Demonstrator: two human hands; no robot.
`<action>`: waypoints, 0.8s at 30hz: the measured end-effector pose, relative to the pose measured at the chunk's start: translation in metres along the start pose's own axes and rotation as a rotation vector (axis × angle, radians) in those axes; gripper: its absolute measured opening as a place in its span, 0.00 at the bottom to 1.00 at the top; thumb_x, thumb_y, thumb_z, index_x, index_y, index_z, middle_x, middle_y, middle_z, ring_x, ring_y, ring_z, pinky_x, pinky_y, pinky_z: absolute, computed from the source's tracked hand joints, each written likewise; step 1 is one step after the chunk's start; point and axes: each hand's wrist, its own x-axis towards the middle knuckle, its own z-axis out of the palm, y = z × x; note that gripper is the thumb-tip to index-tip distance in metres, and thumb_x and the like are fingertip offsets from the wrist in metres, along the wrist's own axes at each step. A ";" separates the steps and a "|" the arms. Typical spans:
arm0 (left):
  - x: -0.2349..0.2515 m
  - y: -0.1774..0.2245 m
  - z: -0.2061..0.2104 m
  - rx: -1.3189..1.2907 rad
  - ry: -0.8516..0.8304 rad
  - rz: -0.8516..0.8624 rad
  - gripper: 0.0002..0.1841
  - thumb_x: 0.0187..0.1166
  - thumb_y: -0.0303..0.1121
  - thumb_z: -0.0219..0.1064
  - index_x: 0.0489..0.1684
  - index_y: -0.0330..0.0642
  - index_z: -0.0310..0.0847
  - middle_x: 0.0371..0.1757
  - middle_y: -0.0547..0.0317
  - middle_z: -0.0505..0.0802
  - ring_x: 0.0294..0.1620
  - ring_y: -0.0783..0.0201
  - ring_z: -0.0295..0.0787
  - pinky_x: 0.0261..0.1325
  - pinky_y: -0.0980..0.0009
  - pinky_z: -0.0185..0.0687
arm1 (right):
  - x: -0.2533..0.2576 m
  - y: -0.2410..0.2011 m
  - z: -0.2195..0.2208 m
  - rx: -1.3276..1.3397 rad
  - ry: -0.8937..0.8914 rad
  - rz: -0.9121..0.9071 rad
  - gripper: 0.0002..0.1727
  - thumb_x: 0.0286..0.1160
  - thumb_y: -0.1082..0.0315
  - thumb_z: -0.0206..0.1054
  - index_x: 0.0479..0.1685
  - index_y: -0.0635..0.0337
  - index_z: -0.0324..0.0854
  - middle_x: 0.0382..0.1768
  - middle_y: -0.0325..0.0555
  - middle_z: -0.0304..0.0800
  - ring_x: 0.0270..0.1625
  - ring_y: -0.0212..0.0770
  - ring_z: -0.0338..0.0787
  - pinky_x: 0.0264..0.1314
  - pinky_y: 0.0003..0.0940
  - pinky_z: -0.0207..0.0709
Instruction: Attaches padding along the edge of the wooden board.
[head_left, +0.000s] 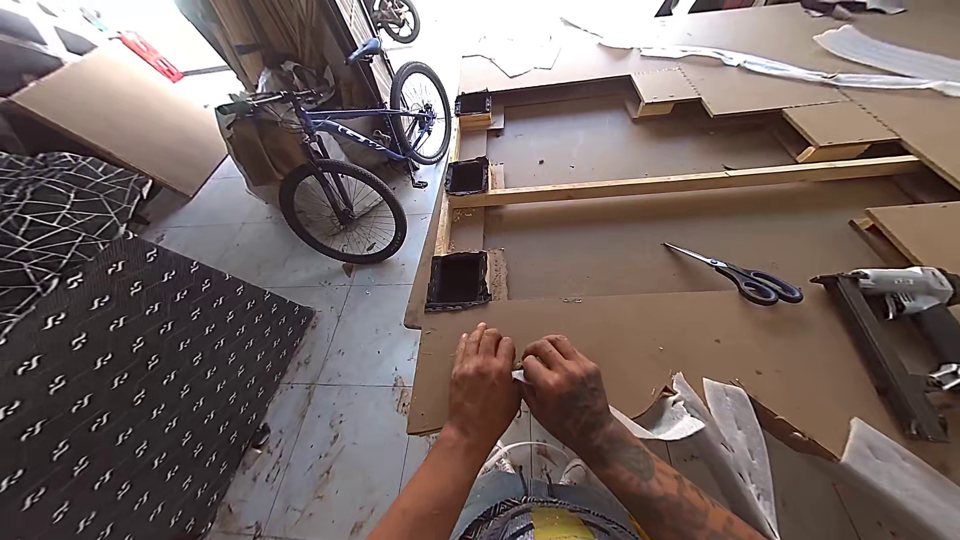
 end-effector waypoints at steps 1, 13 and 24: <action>0.001 -0.002 -0.002 -0.016 -0.017 0.007 0.14 0.58 0.39 0.77 0.42 0.50 0.91 0.60 0.57 0.92 0.76 0.50 0.81 0.78 0.48 0.78 | 0.002 -0.003 0.002 0.018 -0.001 0.003 0.07 0.68 0.61 0.72 0.25 0.48 0.86 0.40 0.34 0.93 0.53 0.37 0.92 0.46 0.33 0.89; 0.027 -0.013 0.001 -0.162 -0.109 0.094 0.32 0.42 0.54 0.77 0.48 0.44 0.88 0.78 0.40 0.81 0.83 0.37 0.72 0.81 0.35 0.64 | -0.036 0.216 -0.233 -0.455 -0.094 0.499 0.18 0.81 0.50 0.67 0.56 0.52 0.90 0.55 0.48 0.93 0.60 0.51 0.91 0.62 0.56 0.85; 0.027 -0.009 -0.001 -0.008 -0.185 0.014 0.26 0.45 0.53 0.78 0.46 0.55 0.88 0.83 0.59 0.78 0.87 0.53 0.67 0.85 0.45 0.63 | -0.126 0.372 -0.260 -0.386 -0.385 1.166 0.28 0.72 0.50 0.77 0.53 0.70 0.82 0.46 0.77 0.87 0.55 0.77 0.86 0.55 0.80 0.73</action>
